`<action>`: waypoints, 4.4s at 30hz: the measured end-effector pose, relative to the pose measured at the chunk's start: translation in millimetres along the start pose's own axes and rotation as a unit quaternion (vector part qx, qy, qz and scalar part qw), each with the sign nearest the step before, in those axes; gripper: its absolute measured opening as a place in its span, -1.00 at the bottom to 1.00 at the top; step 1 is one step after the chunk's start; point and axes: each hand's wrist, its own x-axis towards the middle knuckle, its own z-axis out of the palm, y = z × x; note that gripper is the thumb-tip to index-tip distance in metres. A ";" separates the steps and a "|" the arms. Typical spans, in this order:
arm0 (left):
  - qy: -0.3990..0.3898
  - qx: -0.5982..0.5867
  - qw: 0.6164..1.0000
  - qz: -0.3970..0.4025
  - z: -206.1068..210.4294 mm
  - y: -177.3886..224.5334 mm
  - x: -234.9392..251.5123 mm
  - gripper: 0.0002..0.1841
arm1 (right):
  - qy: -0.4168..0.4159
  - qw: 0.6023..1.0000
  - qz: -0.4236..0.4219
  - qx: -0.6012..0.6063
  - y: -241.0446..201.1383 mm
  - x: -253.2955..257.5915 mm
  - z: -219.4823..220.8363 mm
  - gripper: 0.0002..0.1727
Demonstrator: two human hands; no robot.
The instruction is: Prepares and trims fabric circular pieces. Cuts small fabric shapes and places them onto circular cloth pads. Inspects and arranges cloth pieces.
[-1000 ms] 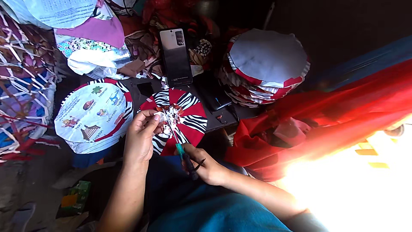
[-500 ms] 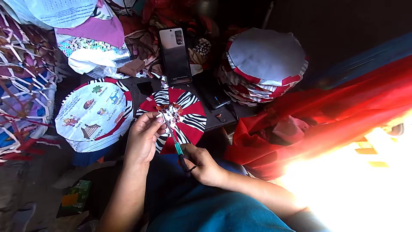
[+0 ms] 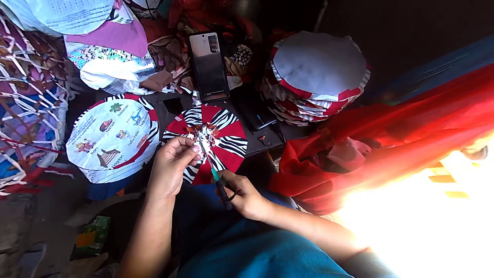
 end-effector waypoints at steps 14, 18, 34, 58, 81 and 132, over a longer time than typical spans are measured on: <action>-0.008 0.041 0.999 0.000 -2.9 2.8 5.2 -0.73 | -0.067 0.997 0.047 -0.012 -5.8 -2.0 -4.8 -0.60; -0.019 0.061 0.998 0.007 -6.1 1.2 7.2 -0.73 | -0.025 1.000 0.013 0.000 1.5 -3.8 -0.7 -0.65; -0.057 0.081 0.995 0.002 -1.7 2.9 5.3 -0.71 | -0.015 1.000 0.017 0.006 -3.8 -2.0 -3.5 -0.65; -0.015 0.091 0.995 0.036 -6.0 8.8 8.2 -0.72 | -0.020 0.999 0.017 -0.021 -4.0 -3.5 -3.2 -0.64; -0.042 0.163 0.985 0.039 -8.9 3.8 6.5 -0.83 | -0.021 0.998 0.014 0.052 3.0 -7.9 -4.7 -0.67; -0.228 0.350 0.818 0.396 139.3 20.1 -6.7 -0.75 | 0.353 0.728 -0.068 -0.584 -61.4 -153.8 -159.1 -0.13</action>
